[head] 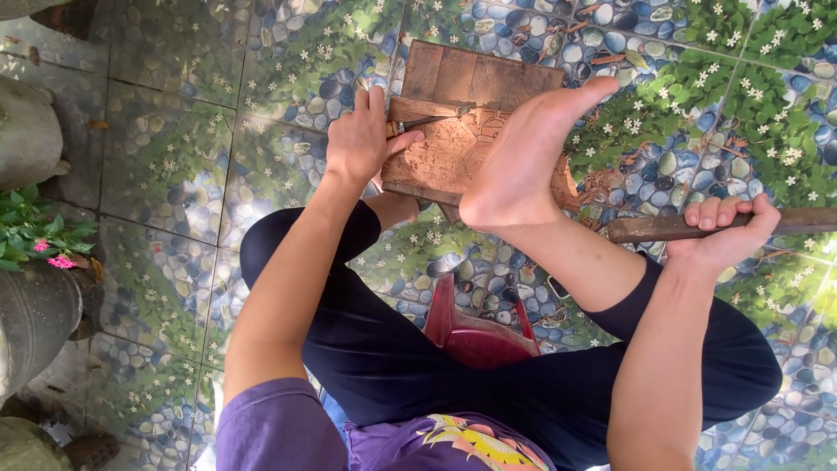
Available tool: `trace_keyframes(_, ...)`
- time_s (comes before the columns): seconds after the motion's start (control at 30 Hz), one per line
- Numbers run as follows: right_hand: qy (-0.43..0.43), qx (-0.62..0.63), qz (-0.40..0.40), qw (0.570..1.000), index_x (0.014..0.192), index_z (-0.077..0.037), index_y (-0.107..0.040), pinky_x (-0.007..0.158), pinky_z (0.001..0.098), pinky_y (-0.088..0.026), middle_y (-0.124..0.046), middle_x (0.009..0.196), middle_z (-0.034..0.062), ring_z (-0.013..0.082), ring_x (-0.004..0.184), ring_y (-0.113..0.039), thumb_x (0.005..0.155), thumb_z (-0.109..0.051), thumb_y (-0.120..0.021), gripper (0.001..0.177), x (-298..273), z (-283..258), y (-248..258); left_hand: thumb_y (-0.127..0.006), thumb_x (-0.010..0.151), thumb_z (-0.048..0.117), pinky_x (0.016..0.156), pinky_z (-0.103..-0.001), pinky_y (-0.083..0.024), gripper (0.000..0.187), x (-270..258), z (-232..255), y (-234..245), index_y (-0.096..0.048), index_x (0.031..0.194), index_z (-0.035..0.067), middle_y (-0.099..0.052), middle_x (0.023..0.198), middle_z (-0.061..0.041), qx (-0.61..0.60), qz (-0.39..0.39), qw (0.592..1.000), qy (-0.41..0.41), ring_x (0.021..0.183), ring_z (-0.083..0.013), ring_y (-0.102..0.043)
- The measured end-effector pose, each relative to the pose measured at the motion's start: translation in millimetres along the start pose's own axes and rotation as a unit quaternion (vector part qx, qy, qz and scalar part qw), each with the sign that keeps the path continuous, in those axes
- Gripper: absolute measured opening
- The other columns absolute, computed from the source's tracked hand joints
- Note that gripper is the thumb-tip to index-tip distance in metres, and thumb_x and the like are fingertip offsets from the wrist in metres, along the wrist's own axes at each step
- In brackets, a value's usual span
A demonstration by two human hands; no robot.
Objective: Carving a decorative design into a wooden block using a hammer and chisel while sitting on a stool.
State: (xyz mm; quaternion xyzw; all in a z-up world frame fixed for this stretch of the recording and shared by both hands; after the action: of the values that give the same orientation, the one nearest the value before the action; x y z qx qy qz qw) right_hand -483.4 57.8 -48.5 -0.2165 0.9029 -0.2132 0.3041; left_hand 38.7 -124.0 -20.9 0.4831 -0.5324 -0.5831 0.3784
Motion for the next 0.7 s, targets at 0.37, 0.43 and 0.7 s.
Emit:
trace_keyframes(0.37,0.003,-0.007,-0.016,1.000,0.072,-0.015,-0.056,0.045,0.0291,-0.032,-0.041,0.054,-0.0030,0.0121,0.044,-0.036,0.091,-0.021,-0.063,0.021,-1,-2,1,-0.037,0.106,0.013,0.035,-0.040,-0.036,0.040,1,-11,-41,-0.062,0.137,0.012,-0.064,0.065,-0.006,-0.004,-0.017,1.000,0.004,0.049,-0.0335,-0.056)
trace_keyframes(0.43,0.004,-0.006,-0.013,1.000,0.072,-0.014,-0.056,0.045,0.0293,-0.031,-0.041,0.054,-0.0026,0.0123,0.044,-0.035,0.090,-0.020,-0.063,0.020,1,-2,1,-0.029,0.112,0.028,0.037,-0.034,-0.031,0.033,0,-7,-4,-0.053,0.093,0.016,-0.050,0.055,0.000,-0.019,-0.053,0.998,0.037,0.043,-0.0235,-0.046)
trace_keyframes(0.7,0.011,-0.020,-0.031,0.999,0.073,-0.014,-0.054,0.045,0.0299,-0.032,-0.041,0.053,-0.0023,0.0133,0.044,-0.035,0.092,-0.021,-0.063,0.022,-2,-1,-1,-0.002,0.107,0.042,0.051,-0.030,-0.052,0.068,-21,-25,-44,-0.043,0.059,0.017,-0.034,0.050,0.006,-0.494,-0.072,0.859,0.114,0.045,-0.0088,-0.044)
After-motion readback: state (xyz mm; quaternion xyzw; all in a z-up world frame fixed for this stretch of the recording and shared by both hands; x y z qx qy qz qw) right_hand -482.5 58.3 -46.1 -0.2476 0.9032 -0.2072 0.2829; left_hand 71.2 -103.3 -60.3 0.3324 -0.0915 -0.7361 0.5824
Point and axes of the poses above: each hand's wrist, its own x-axis towards the middle knuckle, its own y-axis out of the back of the hand, z = x × y, the point moved 7 cm from there along x, towards the middle knuckle
